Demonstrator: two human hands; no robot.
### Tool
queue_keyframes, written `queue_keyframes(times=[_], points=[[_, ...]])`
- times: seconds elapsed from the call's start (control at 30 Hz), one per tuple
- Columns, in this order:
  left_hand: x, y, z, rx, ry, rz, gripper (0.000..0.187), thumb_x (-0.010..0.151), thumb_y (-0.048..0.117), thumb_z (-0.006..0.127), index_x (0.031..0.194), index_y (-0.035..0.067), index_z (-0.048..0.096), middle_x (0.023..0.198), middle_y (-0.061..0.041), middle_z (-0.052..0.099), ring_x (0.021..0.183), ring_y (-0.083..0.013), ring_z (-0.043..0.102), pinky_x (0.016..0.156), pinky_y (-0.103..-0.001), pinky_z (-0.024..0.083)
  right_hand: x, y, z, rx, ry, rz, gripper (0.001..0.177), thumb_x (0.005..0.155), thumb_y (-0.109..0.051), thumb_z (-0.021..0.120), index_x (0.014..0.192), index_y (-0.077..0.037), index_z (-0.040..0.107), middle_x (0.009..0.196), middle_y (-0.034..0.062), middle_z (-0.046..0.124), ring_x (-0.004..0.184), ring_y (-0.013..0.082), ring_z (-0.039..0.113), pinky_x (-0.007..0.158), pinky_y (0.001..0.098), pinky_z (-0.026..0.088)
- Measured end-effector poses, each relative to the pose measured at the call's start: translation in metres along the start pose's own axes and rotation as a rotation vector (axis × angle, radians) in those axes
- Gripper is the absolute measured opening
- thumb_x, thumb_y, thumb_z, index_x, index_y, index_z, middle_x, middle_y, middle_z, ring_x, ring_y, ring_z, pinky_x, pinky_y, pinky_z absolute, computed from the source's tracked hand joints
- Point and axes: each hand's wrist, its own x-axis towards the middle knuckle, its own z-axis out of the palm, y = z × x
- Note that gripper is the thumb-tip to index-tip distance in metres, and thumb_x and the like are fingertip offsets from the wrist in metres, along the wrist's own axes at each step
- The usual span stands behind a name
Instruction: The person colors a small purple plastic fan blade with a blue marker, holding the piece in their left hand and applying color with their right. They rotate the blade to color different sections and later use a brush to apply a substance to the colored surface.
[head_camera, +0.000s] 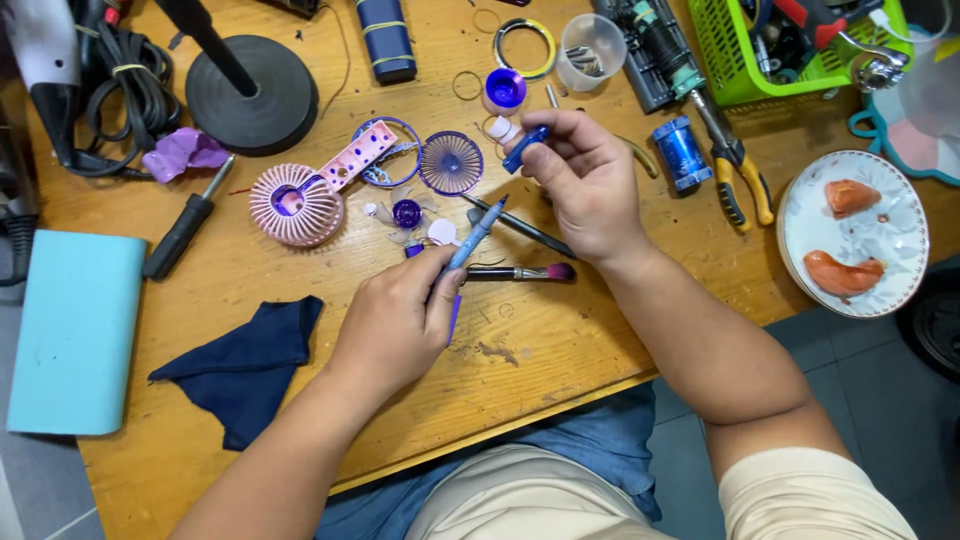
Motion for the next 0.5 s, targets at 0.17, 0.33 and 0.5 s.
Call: queue_keyframes(times=[0.17,0.33,0.5], points=[[0.000,0.003,-0.002,-0.007,0.010,0.022,0.027,0.114,0.022,0.066,0.134,0.011,0.079,0.096,-0.017,0.086,0.093,-0.0450,0.084,0.078,-0.058,0.067,-0.004,-0.010,0.007,0.009,0.007,0.031,0.033,0.113,-0.009,0.080,0.141,0.006,0.071,0.114,0.0179,0.082,0.100,0.0127,0.077,0.088,0.0232,0.064],[0.001,0.000,0.000,-0.011,0.022,0.016,0.027,0.114,0.021,0.065,0.135,0.011,0.079,0.096,-0.017,0.085,0.094,-0.0458,0.084,0.079,-0.058,0.067,-0.010,-0.011,0.008,0.043,-0.002,0.042,0.033,0.113,-0.010,0.080,0.139,0.008,0.072,0.113,0.0204,0.082,0.102,0.0152,0.079,0.095,0.0277,0.067],[-0.001,0.000,0.002,-0.018,0.073,0.034,0.027,0.114,0.022,0.067,0.134,0.011,0.080,0.096,-0.015,0.086,0.095,-0.0441,0.085,0.080,-0.056,0.068,-0.025,-0.005,0.012,-0.011,-0.098,0.113,0.026,0.102,0.000,0.089,0.125,0.006,0.079,0.106,0.0161,0.085,0.099,0.0136,0.080,0.091,0.0285,0.068]])
